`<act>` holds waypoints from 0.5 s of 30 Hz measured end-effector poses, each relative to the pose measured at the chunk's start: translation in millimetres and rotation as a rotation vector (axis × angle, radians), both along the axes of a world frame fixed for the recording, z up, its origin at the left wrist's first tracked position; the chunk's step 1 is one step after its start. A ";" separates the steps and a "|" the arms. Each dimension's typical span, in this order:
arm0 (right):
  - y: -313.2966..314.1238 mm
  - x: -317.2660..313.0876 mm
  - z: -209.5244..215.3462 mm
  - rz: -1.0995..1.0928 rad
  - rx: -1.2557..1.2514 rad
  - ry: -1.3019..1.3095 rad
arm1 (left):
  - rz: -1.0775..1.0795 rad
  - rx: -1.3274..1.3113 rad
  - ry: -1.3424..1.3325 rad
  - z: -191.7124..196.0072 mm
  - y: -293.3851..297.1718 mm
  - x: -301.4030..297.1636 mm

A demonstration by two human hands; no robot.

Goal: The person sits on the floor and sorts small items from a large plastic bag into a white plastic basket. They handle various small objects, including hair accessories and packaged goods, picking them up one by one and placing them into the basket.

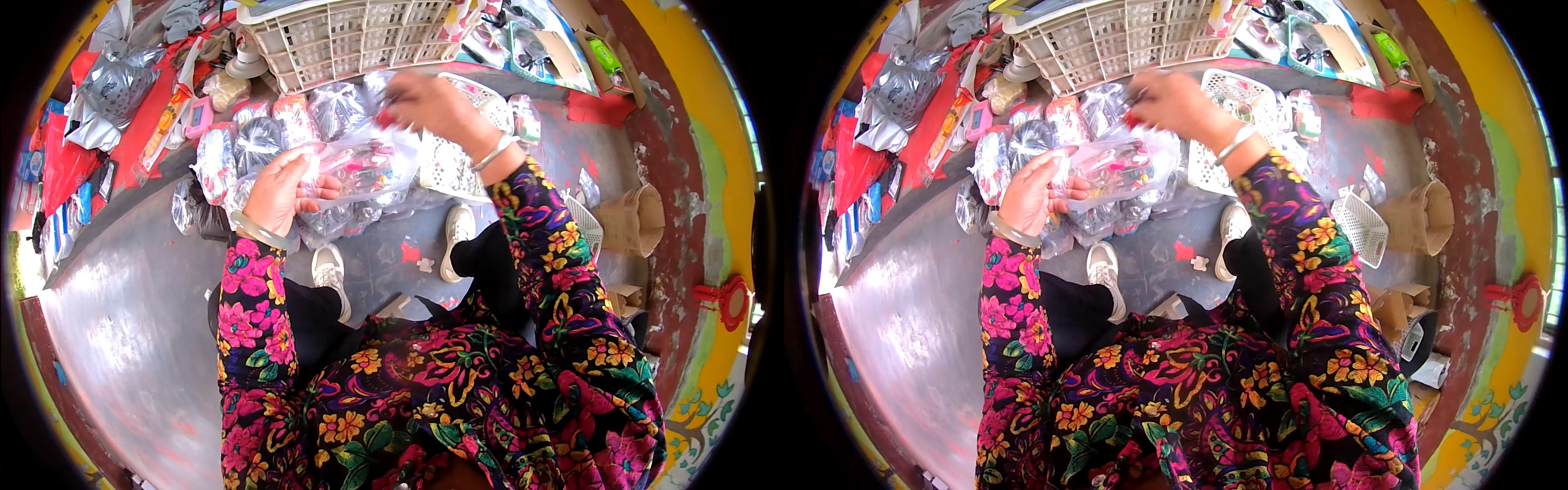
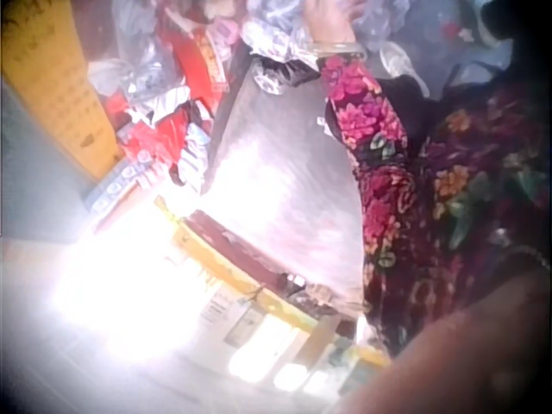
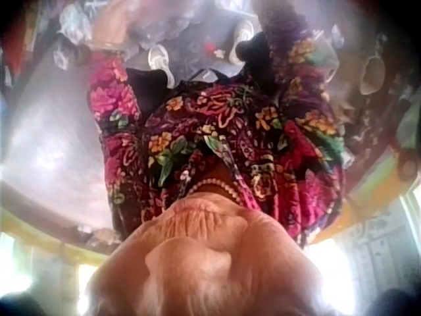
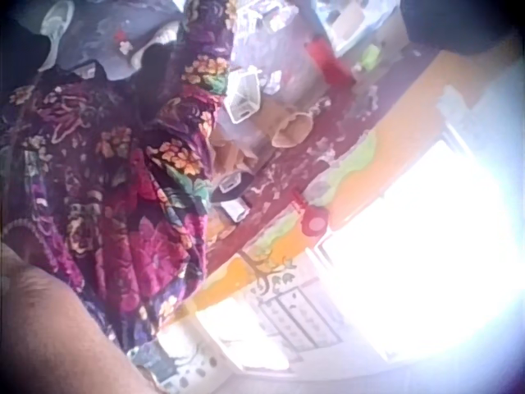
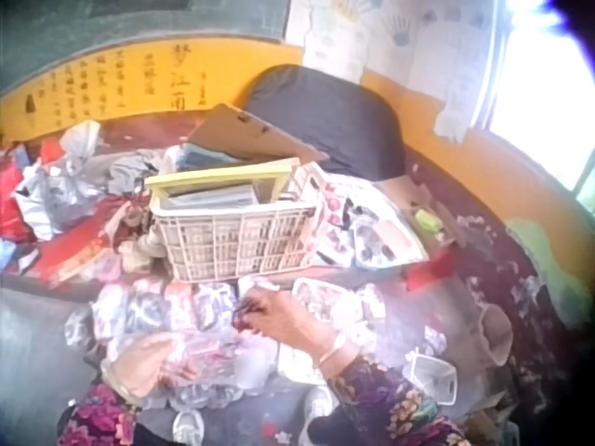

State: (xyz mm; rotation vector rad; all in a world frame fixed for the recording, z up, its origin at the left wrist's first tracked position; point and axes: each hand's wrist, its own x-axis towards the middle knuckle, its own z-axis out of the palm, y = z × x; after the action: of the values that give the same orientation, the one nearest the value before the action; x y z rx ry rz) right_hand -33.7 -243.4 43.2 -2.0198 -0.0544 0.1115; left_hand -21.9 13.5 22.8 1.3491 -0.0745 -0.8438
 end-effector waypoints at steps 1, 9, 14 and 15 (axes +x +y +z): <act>11.7 3.2 -7.8 0.126 -0.255 -0.137 | 0.012 0.010 0.010 0.2 0.3 -0.8; 63.1 11.6 -53.3 0.443 -0.933 -0.090 | 0.033 0.059 -0.003 2.4 0.9 0.0; 66.9 21.3 -56.7 0.418 -0.698 -0.195 | 0.023 0.065 0.002 2.6 -1.8 0.1; 63.2 24.6 -57.1 0.381 -0.642 -0.334 | 0.019 0.065 0.000 2.4 -1.3 0.5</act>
State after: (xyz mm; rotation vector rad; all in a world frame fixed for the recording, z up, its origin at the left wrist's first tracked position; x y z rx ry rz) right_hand -9.1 -180.3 -13.9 -2.6279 -0.6919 0.0302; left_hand -21.4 12.2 25.2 1.4089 -0.0346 -0.8366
